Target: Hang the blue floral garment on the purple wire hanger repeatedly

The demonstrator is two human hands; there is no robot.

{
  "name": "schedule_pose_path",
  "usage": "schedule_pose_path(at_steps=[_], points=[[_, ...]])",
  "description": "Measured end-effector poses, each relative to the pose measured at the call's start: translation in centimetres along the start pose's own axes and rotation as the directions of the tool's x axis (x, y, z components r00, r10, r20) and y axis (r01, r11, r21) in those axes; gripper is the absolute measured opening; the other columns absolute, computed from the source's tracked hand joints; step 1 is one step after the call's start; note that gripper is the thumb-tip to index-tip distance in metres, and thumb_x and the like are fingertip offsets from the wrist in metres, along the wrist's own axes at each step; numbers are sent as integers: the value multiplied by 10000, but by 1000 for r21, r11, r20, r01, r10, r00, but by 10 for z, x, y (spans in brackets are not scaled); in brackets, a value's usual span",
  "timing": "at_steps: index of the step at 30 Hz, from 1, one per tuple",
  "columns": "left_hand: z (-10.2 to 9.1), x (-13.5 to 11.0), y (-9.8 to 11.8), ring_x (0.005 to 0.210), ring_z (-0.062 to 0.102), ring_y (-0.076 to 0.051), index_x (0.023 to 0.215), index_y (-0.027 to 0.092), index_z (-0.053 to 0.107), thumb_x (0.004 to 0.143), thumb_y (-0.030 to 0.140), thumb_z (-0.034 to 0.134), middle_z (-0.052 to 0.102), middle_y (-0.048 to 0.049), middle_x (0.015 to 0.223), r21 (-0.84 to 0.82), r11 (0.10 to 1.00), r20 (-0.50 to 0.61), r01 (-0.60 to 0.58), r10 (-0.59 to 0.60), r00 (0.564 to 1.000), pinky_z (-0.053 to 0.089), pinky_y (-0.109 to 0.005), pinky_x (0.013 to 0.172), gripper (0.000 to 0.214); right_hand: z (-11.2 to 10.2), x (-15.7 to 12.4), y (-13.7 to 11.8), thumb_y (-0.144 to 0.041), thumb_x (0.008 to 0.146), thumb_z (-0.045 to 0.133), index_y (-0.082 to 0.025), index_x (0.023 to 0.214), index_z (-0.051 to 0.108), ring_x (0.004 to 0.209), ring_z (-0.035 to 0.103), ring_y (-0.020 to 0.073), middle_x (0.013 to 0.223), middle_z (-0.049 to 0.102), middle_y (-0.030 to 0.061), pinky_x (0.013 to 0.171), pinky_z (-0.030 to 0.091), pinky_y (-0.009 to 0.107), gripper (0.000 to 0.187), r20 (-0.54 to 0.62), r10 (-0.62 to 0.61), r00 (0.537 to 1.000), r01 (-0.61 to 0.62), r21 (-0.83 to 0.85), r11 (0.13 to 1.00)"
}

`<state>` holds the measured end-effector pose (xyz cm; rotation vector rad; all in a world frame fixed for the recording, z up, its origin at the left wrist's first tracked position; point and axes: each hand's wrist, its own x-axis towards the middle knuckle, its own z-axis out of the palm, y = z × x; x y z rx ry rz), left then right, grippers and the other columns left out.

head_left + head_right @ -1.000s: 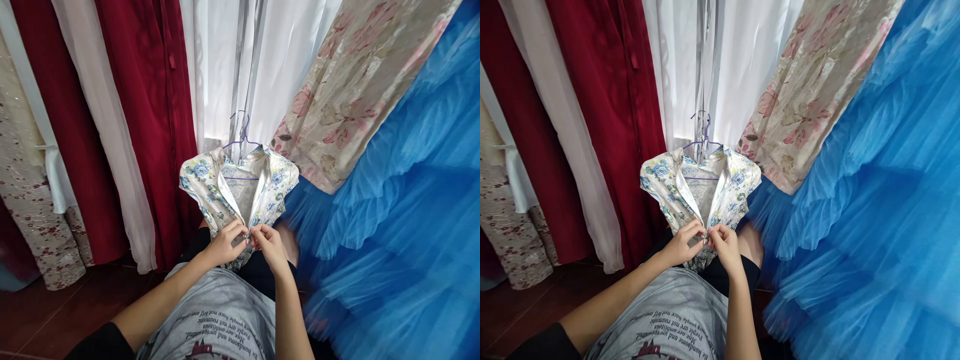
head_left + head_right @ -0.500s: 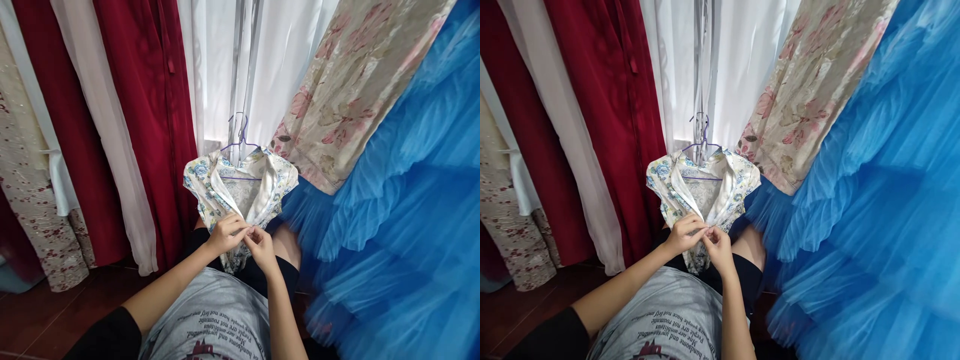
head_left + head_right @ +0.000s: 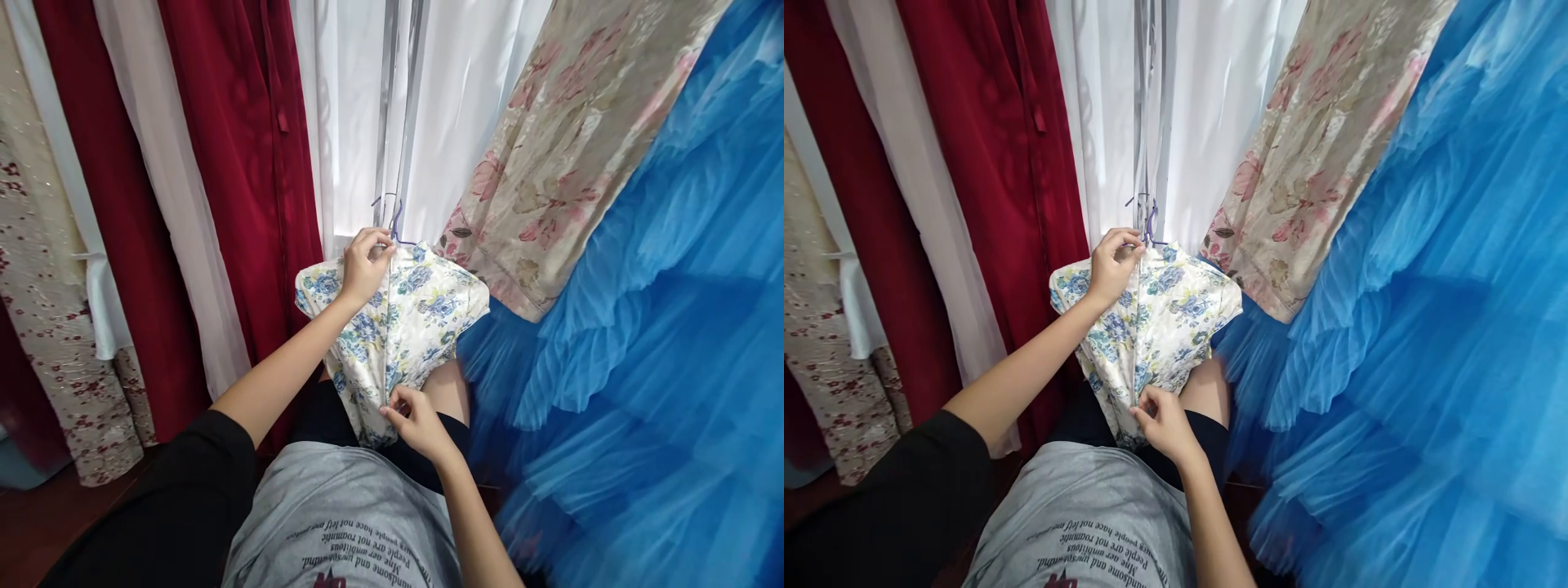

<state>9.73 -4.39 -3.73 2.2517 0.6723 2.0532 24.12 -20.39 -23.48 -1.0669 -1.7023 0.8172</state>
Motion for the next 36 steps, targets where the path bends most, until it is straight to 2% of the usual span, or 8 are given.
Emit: schedule_pose_path(at_steps=[4,9,14,18,21,26,32,36], points=[[-11,2,-3,893,674,-185,934,177,666,930,231,615,704,-33,903,-62,997,208,48,-34,978,517,-306,819,74,-22,40,-25,-344,856,716,-200,713,639,612,573,168,659,650,11,572,377,260,216,117,-88,989,105,-152,983],[-31,-9,7,890,699,-203,1084,205,672,943,208,580,725,-33,949,0,999,408,-41,38,912,517,-302,790,168,-59,115,-75,-510,956,578,-195,944,668,590,611,179,643,682,18,583,443,282,329,-107,-205,973,208,17,978],[-44,-14,15,853,705,-213,1326,240,540,958,114,477,702,-36,937,89,984,538,-154,83,839,512,-306,752,394,-64,164,-101,-562,904,621,-187,761,619,527,586,164,571,651,24,539,424,275,401,-136,-273,952,265,-71,962],[-41,-14,19,818,695,-196,1217,215,554,936,92,508,679,-21,880,104,983,434,-153,93,896,503,-297,746,310,-56,170,-100,-471,850,684,-187,723,610,499,567,148,530,609,-1,539,437,272,320,-213,-301,929,313,24,949],[-38,-2,16,796,667,-174,1111,205,567,930,80,515,652,-12,847,123,980,342,-154,104,934,491,-295,751,226,-53,170,-91,-393,808,696,-203,614,562,430,502,123,464,569,-15,487,390,255,303,-217,-176,960,185,23,982],[-67,31,-49,902,649,-151,1015,183,551,888,64,534,635,-24,920,86,995,-39,42,-39,998,494,-271,828,174,-55,160,-70,-334,725,724,-194,475,552,361,409,97,371,509,-22,423,296,238,334,-76,-36,996,30,-80,996],[-120,-29,-141,840,621,-137,895,181,494,812,91,532,596,-17,872,13,871,-250,492,-473,845,491,-240,776,128,-51,135,-62,-241,720,658,-186,522,612,360,433,102,370,518,-30,417,307,230,211,53,9,999,-5,-77,997],[-125,-103,-142,729,611,-149,811,172,532,752,86,532,612,-13,759,31,798,-61,602,-600,798,493,-268,737,105,-49,115,-54,-162,730,604,-194,508,593,385,458,117,385,529,-25,437,320,242,224,130,48,990,-18,-226,974]])
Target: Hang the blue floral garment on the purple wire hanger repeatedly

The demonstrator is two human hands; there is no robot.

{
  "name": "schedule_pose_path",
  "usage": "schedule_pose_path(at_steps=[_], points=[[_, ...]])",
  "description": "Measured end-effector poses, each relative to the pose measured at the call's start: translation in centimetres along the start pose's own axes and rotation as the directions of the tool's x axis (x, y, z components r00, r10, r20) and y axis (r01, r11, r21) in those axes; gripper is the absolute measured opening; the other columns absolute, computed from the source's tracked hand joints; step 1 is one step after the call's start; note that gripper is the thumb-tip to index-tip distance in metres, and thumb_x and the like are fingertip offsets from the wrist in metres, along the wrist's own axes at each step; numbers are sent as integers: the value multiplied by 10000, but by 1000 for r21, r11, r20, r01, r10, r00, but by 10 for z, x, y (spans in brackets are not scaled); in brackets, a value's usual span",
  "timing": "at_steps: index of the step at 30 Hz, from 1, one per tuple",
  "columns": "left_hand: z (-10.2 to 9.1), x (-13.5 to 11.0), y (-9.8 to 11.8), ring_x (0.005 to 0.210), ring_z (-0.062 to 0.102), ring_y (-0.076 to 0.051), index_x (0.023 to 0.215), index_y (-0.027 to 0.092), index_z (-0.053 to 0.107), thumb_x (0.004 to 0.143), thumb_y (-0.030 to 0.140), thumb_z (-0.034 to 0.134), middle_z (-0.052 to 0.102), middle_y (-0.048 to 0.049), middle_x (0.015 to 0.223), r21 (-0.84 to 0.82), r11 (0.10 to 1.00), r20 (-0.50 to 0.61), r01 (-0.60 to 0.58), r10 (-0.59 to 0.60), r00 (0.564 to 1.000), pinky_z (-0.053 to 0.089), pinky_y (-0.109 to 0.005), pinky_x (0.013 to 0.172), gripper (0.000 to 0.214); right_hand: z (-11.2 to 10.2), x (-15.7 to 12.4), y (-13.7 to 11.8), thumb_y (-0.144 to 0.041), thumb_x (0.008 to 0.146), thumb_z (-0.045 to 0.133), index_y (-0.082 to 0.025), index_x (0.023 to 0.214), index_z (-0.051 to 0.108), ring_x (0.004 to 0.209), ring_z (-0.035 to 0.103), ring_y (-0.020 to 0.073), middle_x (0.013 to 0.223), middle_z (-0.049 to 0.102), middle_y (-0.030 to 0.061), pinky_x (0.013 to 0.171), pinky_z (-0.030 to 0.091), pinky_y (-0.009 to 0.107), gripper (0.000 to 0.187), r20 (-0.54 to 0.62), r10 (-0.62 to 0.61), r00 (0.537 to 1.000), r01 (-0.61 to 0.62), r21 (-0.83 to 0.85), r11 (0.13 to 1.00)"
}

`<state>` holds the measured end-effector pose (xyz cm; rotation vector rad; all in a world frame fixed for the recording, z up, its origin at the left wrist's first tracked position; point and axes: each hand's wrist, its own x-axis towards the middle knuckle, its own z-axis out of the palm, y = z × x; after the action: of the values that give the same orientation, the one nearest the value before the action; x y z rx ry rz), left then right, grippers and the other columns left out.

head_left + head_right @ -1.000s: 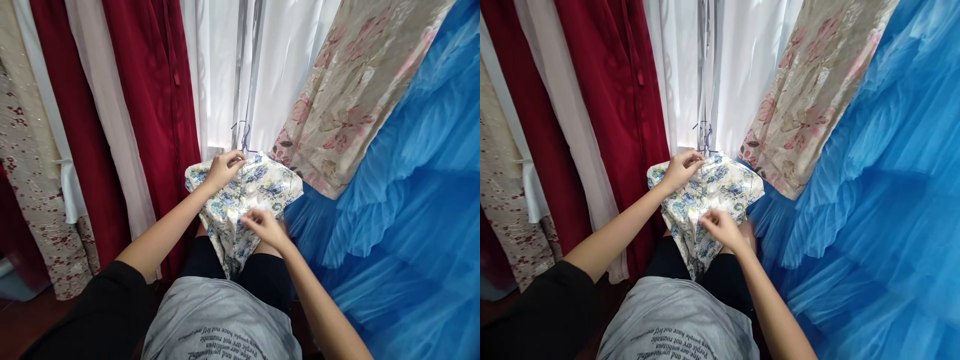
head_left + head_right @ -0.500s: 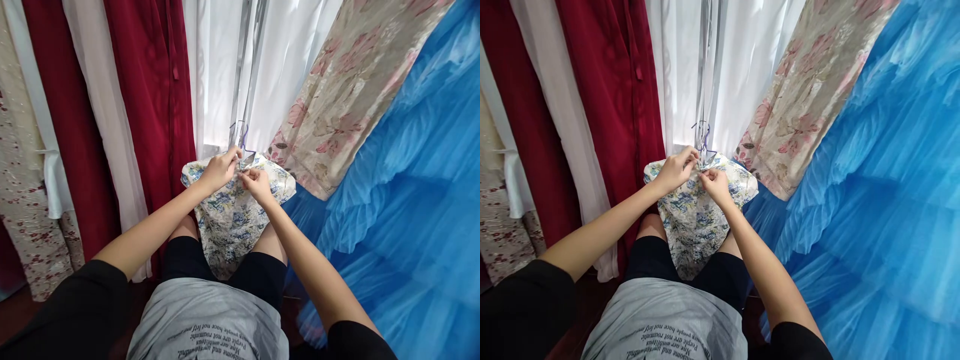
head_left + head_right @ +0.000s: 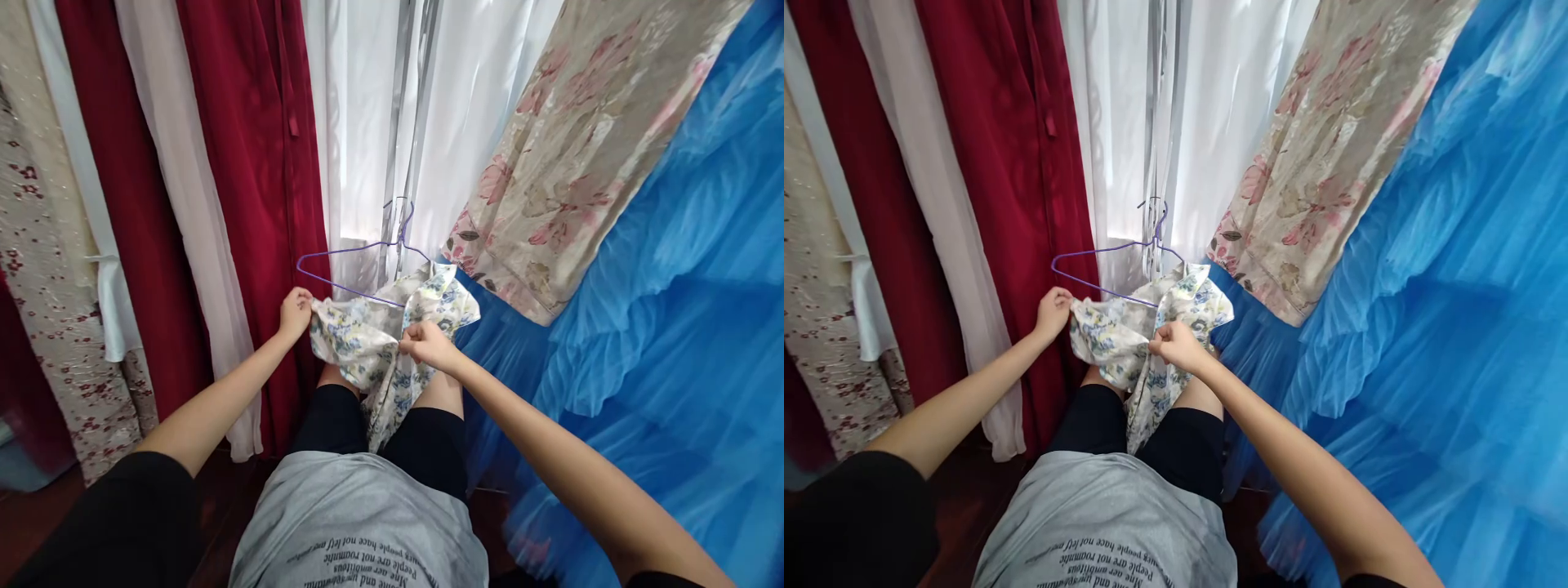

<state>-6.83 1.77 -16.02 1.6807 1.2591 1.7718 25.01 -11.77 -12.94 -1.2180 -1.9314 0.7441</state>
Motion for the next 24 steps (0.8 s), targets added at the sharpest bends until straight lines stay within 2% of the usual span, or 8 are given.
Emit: schedule_pose_path(at_steps=[4,7,10,15,18,20,22,24], points=[[10,-44,-2,730,664,-181,802,159,602,755,159,610,663,-34,749,-36,999,251,8,1,968,527,-297,728,48,-5,-22,12,-143,735,660,-190,494,565,456,496,123,465,580,-14,482,320,247,264,112,-24,993,59,-318,946],[29,-65,30,863,703,-201,876,171,611,819,227,620,701,-50,855,-159,986,391,-41,101,915,546,-311,806,81,-7,-34,8,-210,768,715,-165,717,695,531,562,150,590,666,11,528,363,256,71,254,49,966,66,-426,903],[53,-84,83,903,696,-188,914,168,631,889,210,573,700,-57,907,-264,949,477,-173,284,832,534,-296,823,76,0,-39,-9,-371,813,739,-133,1051,694,616,613,193,696,705,35,590,432,284,340,221,0,975,87,-387,918],[79,-109,159,952,687,-183,993,185,646,950,201,537,707,-61,988,-359,879,549,-312,470,691,524,-305,873,118,21,-40,-27,-467,826,712,-154,1110,675,1019,642,308,1017,721,97,890,509,411,424,101,-155,983,163,-73,984],[87,-113,169,1027,687,-204,1234,212,559,967,298,579,721,-71,1043,-422,887,671,-189,446,593,508,-337,933,281,26,-47,-26,-500,850,673,-173,1164,666,1089,615,300,1094,696,90,974,483,449,453,90,-49,995,30,207,978],[92,-116,158,1013,682,-214,1299,205,531,987,465,543,723,-82,1056,-392,920,805,-18,353,477,509,-345,916,406,23,-56,-27,-528,823,708,-171,1107,683,1025,624,273,1051,695,83,960,488,440,457,130,42,991,-83,328,941],[96,-125,139,958,672,-218,1161,174,630,970,649,452,724,-87,1018,-298,943,901,144,229,369,513,-343,887,543,15,-68,-33,-534,794,750,-165,1001,695,933,626,236,960,694,62,910,502,401,427,217,62,974,-149,411,899],[97,-143,119,901,662,-221,956,173,693,930,770,363,719,-77,899,-189,945,941,266,98,323,521,-340,854,683,3,-79,-42,-520,784,777,-156,876,689,808,604,191,842,673,34,801,512,342,386,309,48,950,-187,438,879]])
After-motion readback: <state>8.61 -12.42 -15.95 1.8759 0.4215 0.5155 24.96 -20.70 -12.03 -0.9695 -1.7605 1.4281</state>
